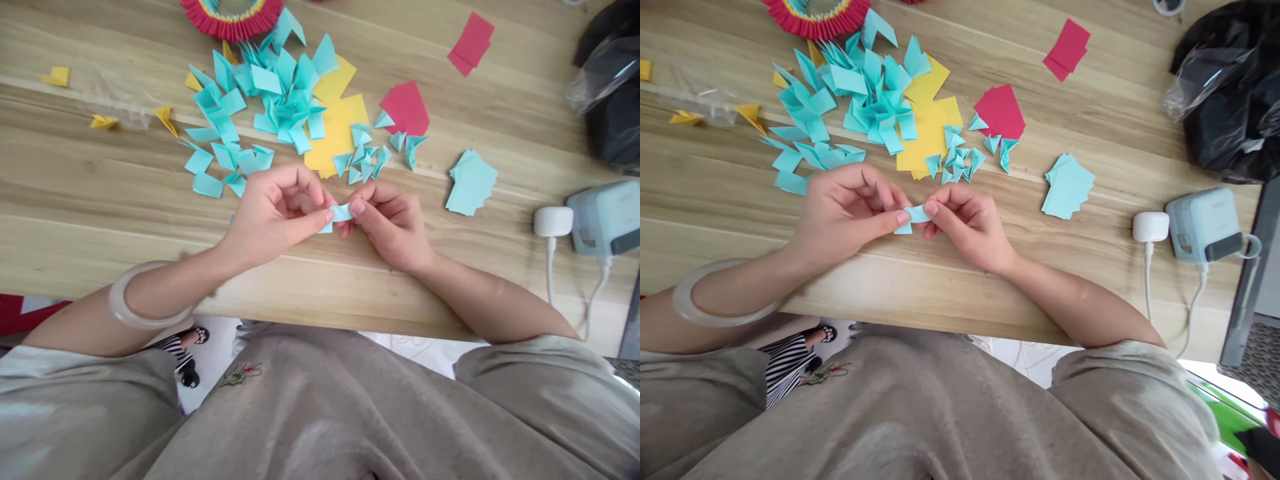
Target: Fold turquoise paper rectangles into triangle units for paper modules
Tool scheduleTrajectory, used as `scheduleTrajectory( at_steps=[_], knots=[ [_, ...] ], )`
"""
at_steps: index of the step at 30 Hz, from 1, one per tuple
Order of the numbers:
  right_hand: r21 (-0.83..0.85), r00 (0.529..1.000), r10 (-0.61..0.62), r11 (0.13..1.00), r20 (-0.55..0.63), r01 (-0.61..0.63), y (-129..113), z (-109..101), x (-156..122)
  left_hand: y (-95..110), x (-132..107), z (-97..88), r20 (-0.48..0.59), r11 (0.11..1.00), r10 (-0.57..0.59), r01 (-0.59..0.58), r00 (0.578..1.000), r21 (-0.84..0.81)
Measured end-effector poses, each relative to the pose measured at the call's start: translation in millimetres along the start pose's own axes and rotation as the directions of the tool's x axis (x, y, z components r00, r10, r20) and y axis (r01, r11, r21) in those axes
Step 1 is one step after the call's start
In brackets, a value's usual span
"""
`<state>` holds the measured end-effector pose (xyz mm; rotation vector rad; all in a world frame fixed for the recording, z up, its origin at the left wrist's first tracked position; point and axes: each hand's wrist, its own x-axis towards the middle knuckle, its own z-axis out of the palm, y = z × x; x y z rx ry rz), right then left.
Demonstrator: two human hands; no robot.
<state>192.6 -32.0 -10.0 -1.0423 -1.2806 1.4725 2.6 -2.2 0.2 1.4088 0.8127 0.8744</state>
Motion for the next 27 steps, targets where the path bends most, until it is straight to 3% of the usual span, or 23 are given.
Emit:
scheduleTrajectory(
  at_steps=[5, 8, 11, 15, 20, 27],
  knots=[
    [-0.077, 0.997, -0.074, 0.994, 0.025, 0.075, 3.5, -1.3, -2.0, 0.5, 0.0, 0.0, -0.008, 1.0, -0.012, 0.012, 1.0, 0.017],
    [-0.197, 0.977, -0.212, 0.958, -0.001, 0.208, 7.6, -0.4, -6.4, -1.4, 0.9, -1.0, -0.032, 0.999, 0.018, -0.017, 0.999, 0.038],
    [-0.312, 0.911, -0.41, 0.861, 0.041, 0.402, 10.4, 1.3, -10.8, -4.0, 1.4, -1.6, -0.059, 0.998, 0.055, -0.052, 0.997, 0.047],
    [-0.486, 0.781, -0.609, 0.645, 0.138, 0.589, 9.3, 2.4, -14.2, -6.0, 1.2, -1.3, -0.057, 0.993, 0.105, -0.101, 0.993, 0.069],
    [-0.607, 0.674, -0.695, 0.43, 0.249, 0.668, 9.5, -1.2, -16.4, -6.4, 0.5, -1.0, -0.031, 0.984, 0.156, -0.152, 0.987, 0.091],
    [-0.624, 0.58, -0.748, 0.292, 0.324, 0.725, 9.2, -7.5, -15.4, -2.2, -0.2, -1.1, 0.009, 0.995, 0.09, -0.09, 0.996, 0.039]
  ],
)
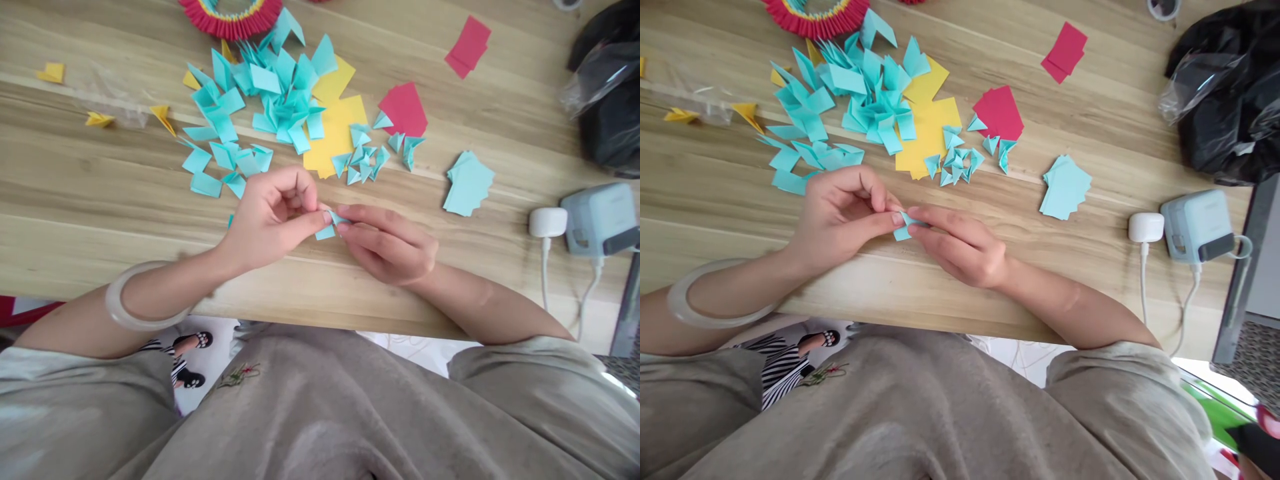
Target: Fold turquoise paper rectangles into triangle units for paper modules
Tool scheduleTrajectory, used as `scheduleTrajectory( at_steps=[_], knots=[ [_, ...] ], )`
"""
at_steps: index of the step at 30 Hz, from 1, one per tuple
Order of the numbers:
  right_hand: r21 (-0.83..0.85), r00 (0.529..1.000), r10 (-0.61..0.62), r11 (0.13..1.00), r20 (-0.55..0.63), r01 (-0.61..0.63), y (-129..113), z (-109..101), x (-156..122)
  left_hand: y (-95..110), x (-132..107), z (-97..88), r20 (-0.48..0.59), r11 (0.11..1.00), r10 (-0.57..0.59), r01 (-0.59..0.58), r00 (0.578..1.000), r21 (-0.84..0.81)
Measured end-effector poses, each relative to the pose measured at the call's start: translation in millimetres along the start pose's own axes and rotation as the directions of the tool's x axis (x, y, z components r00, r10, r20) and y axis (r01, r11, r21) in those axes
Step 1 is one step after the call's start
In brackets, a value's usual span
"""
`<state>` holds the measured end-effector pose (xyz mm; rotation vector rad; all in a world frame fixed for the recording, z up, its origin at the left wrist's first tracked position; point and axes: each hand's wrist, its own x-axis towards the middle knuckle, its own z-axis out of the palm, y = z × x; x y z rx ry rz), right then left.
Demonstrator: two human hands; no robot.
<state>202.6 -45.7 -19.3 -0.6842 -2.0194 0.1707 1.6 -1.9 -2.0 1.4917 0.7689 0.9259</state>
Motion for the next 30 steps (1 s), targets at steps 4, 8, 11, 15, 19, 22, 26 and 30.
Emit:
scheduleTrajectory(
  at_steps=[4, 8, 11, 15, 19, 22, 26, 30],
  knots=[
    [-0.035, 1.0, -0.029, 0.999, -0.008, 0.028, 2.1, -0.6, 1.0, 1.5, 1.2, -0.4, -0.008, 0.998, -0.02, 0.02, 1.0, -0.067],
    [-0.038, 0.998, -0.069, 0.997, -0.014, 0.068, 4.4, -0.8, 1.1, -2.3, 1.8, -0.7, -0.034, 0.992, -0.08, 0.076, 0.996, -0.099],
    [-0.037, 0.998, -0.065, 0.997, -0.008, 0.065, 5.0, -1.7, 1.6, -5.8, 1.3, -0.5, -0.05, 0.982, -0.112, 0.103, 0.992, -0.158],
    [-0.052, 0.998, -0.059, 0.997, 0.005, 0.059, 4.7, -3.3, 2.0, -6.9, 0.0, 0.4, -0.042, 0.967, -0.143, 0.131, 0.989, -0.221],
    [-0.076, 0.997, -0.075, 0.994, 0.011, 0.076, 4.5, -3.4, 2.0, -5.0, 0.1, 1.1, -0.038, 0.969, -0.134, 0.123, 0.99, -0.215],
    [-0.078, 0.996, -0.088, 0.993, 0.008, 0.089, 3.9, -2.1, 3.0, -2.9, 1.7, 0.7, -0.053, 0.98, -0.091, 0.08, 0.994, -0.181],
    [0.045, 0.997, 0.046, 0.998, -0.064, -0.043, 3.1, 0.4, 5.8, -0.9, 4.0, -1.7, -0.083, 0.994, -0.024, 0.014, 0.996, -0.109],
    [0.289, 0.934, 0.355, 0.898, -0.035, -0.33, 3.1, 1.7, 7.6, -1.0, 3.9, -3.9, -0.085, 1.0, 0.031, -0.031, 0.996, -0.001]
  ],
)
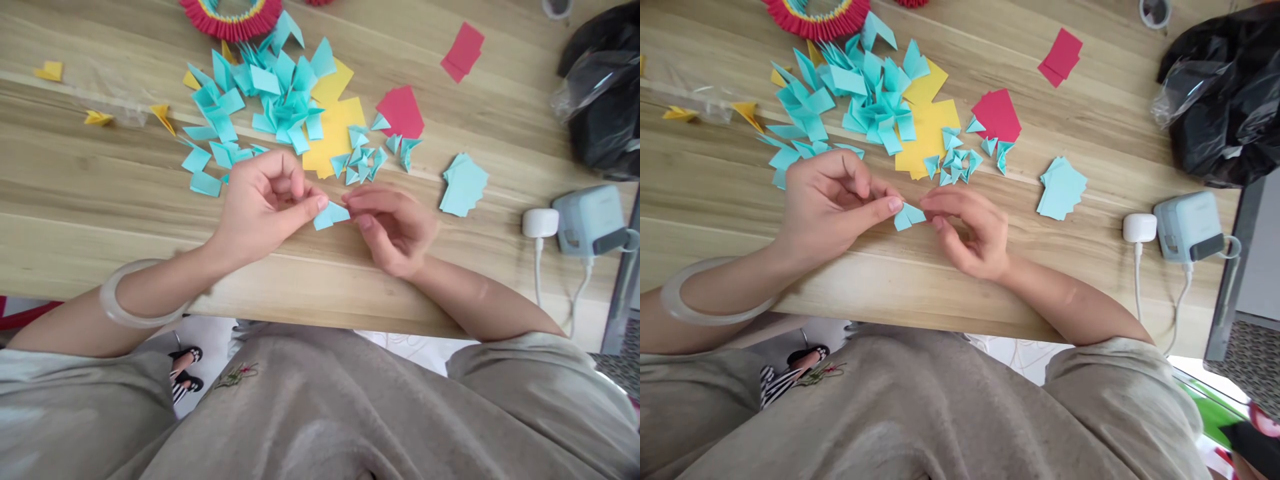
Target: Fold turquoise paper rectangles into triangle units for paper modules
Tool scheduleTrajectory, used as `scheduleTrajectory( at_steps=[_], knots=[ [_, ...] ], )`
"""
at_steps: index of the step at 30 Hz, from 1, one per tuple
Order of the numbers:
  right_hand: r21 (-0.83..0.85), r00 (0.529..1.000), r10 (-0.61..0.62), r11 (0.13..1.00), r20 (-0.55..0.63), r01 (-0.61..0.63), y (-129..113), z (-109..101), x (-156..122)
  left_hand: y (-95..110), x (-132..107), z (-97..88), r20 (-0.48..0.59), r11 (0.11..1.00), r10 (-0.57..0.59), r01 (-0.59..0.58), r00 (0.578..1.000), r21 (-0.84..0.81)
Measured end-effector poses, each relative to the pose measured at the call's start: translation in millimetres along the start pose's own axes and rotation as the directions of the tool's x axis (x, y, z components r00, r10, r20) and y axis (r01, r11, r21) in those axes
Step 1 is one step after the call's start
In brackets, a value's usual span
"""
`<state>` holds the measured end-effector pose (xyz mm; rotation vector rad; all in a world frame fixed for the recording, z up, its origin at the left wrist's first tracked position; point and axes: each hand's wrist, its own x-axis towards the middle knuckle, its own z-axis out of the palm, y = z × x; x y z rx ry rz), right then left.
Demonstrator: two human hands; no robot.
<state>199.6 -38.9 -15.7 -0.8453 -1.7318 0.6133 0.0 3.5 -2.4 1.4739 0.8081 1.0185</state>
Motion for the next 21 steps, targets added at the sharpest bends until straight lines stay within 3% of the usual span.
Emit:
scheduleTrajectory(
  at_steps=[3, 7, 15, 21],
  knots=[
    [0.111, 0.966, 0.236, 0.963, 0.104, -0.247, 1.2, 1.3, 0.2, 1.5, -1.4, 1.5, -0.002, 0.997, 0.047, -0.047, 0.999, 0.066],
    [0.145, 0.928, 0.343, 0.92, 0.146, -0.363, 4.0, 3.5, 0.6, 4.4, -3.1, 4.7, 0.004, 0.985, 0.131, -0.13, 0.991, 0.116],
    [0.128, 0.895, 0.427, 0.888, 0.127, -0.442, 3.2, 4.1, 2.0, -3.6, -5.1, 2.5, 0.026, 0.941, 0.212, -0.211, 0.977, 0.266],
    [0.136, 0.948, 0.315, 0.938, 0.047, -0.318, 9.7, 5.0, -1.4, 3.4, -9.2, 4.4, -0.011, 0.96, 0.145, -0.138, 0.989, 0.245]
  ],
)
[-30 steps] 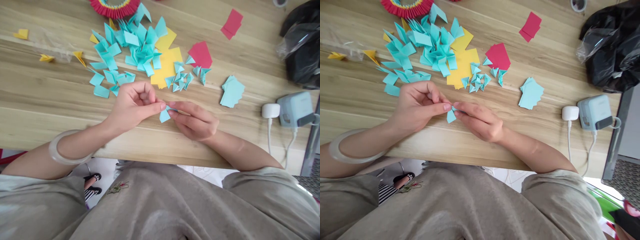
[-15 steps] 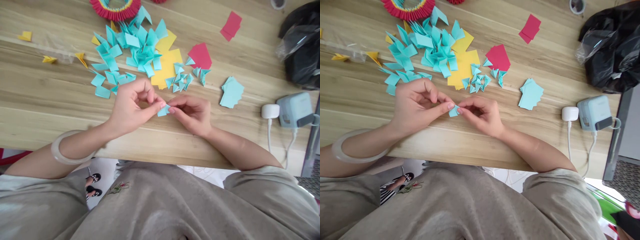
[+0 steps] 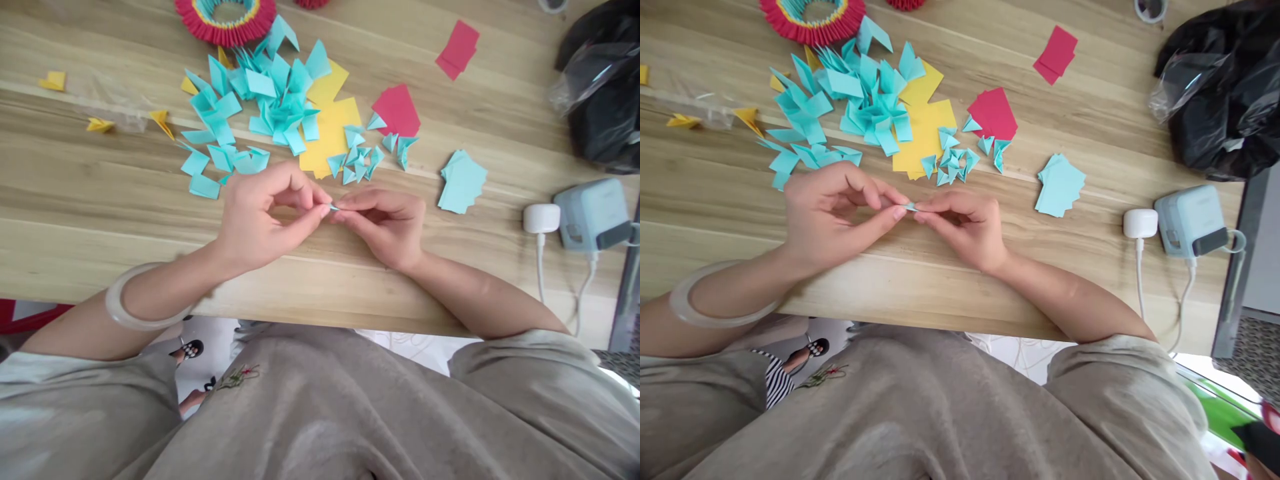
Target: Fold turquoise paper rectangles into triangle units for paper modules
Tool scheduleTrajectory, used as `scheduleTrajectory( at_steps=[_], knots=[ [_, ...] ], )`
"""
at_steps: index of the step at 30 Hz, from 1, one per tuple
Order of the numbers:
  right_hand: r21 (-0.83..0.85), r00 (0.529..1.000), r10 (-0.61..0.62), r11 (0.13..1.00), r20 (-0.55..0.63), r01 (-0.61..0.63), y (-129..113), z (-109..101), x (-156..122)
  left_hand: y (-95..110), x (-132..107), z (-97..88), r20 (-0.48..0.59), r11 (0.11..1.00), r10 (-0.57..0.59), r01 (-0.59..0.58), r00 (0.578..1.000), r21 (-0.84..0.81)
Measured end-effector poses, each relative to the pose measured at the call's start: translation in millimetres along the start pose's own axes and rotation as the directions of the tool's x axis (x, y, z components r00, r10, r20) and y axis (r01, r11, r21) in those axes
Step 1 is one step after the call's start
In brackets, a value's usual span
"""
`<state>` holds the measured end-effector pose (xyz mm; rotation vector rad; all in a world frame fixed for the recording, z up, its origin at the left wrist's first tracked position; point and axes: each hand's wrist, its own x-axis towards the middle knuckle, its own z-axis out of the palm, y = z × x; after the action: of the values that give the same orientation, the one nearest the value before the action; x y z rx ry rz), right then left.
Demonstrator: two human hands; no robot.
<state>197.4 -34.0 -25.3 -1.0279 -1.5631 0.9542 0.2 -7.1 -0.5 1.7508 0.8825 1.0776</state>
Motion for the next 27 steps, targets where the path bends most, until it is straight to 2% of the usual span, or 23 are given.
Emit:
scheduleTrajectory(
  at_steps=[4, 9, 15, 20, 27],
  knots=[
    [-0.05, 0.997, -0.07, 0.996, -0.026, 0.068, 3.3, -2.6, 2.1, 3.8, 1.9, 0.6, -0.04, 0.998, -0.059, 0.058, 0.997, -0.015],
    [0.053, 0.997, 0.075, 0.996, -0.018, -0.074, 1.2, -1.1, 3.1, 1.2, 4.3, 1.3, -0.076, 0.996, -0.081, 0.078, 0.994, -0.036],
    [0.036, 0.989, 0.144, 0.989, 0.038, -0.146, -3.2, 0.0, 3.1, -0.6, 4.8, 0.9, -0.026, 0.994, -0.082, 0.08, 0.996, -0.076],
    [0.031, 0.987, 0.155, 0.987, 0.048, -0.156, -5.7, -0.6, 4.0, -2.9, 5.2, 0.4, 0.098, 0.984, -0.139, 0.149, 0.985, -0.102],
    [0.061, 0.986, 0.158, 0.985, 0.047, -0.161, -8.7, -0.9, 5.2, -1.6, 7.3, 0.2, 0.114, 0.975, -0.162, 0.177, 0.98, -0.134]
  ],
)
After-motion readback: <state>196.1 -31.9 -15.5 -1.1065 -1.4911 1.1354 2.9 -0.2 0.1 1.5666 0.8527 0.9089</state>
